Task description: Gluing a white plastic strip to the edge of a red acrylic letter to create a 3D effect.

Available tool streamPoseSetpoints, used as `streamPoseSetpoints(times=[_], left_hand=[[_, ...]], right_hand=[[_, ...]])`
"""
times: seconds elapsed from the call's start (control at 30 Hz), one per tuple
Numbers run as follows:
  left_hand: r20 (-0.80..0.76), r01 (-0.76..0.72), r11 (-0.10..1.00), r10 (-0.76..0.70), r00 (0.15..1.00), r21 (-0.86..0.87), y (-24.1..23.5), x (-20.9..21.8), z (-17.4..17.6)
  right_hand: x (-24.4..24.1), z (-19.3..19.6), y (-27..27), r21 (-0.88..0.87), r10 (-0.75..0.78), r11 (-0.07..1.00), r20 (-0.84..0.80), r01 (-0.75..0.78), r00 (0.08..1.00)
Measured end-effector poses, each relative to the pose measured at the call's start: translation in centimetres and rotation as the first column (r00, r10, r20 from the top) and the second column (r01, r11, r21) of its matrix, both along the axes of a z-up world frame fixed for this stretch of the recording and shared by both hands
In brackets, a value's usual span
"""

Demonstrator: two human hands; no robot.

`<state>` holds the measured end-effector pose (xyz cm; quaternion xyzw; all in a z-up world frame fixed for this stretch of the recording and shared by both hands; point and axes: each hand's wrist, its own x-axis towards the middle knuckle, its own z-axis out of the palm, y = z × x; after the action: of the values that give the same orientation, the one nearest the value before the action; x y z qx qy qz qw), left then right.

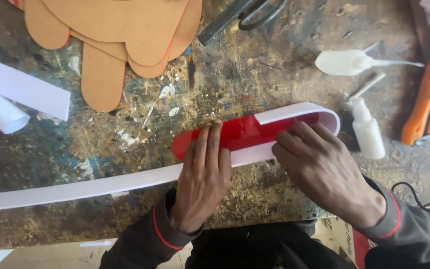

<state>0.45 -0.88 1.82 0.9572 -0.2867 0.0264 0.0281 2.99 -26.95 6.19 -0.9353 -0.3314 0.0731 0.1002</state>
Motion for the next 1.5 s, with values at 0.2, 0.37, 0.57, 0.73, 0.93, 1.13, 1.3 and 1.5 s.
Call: streamPoseSetpoints(times=[0.2, 0.37, 0.57, 0.73, 0.93, 1.13, 1.3, 1.5], left_hand=[[0.084, 0.009, 0.999, -0.005, 0.996, -0.039, 0.0, -0.3, -0.5], [0.119, 0.019, 0.998, -0.011, 0.993, -0.062, 0.2, -1.0, -1.3], [0.161, 0.044, 0.997, -0.032, 0.986, -0.068, 0.3, -0.7, -1.5], [0.226, 0.025, 0.998, -0.012, 0.974, -0.056, 0.1, -0.5, -1.9], [0.212, 0.051, 0.996, -0.035, 0.977, -0.074, 0.5, -0.6, -2.3], [0.253, 0.026, 0.996, -0.005, 0.967, -0.08, 0.3, -0.4, -2.4], [0.244, 0.071, 0.995, -0.053, 0.968, -0.066, 0.1, -0.5, -1.0], [0.259, 0.074, 0.996, -0.057, 0.964, -0.058, 0.3, -0.4, -1.6]], right_hand=[[-0.3, 0.9, -0.5, 0.024, 0.002, 1.0, 0.099, -0.004, 0.995], [-2.3, 4.8, -4.6, 0.329, -0.33, 0.899, 0.071, 0.29, 0.941], [-3.9, 2.1, -9.8, -0.084, -0.73, 0.683, -0.022, 0.726, 0.684], [-2.9, 2.2, -8.8, -0.073, -0.753, 0.656, -0.114, 0.751, 0.647], [-2.7, 7.5, -7.0, 0.625, -0.144, 0.662, -0.436, 0.414, 0.888], [4.5, 7.0, -0.3, -0.033, -0.444, 0.896, -0.106, 0.443, 0.89], [6.7, 6.7, 1.9, -0.169, -0.422, 0.904, -0.201, 0.393, 0.884], [7.1, 5.7, 1.3, -0.159, -0.381, 0.922, -0.229, 0.352, 0.896]])
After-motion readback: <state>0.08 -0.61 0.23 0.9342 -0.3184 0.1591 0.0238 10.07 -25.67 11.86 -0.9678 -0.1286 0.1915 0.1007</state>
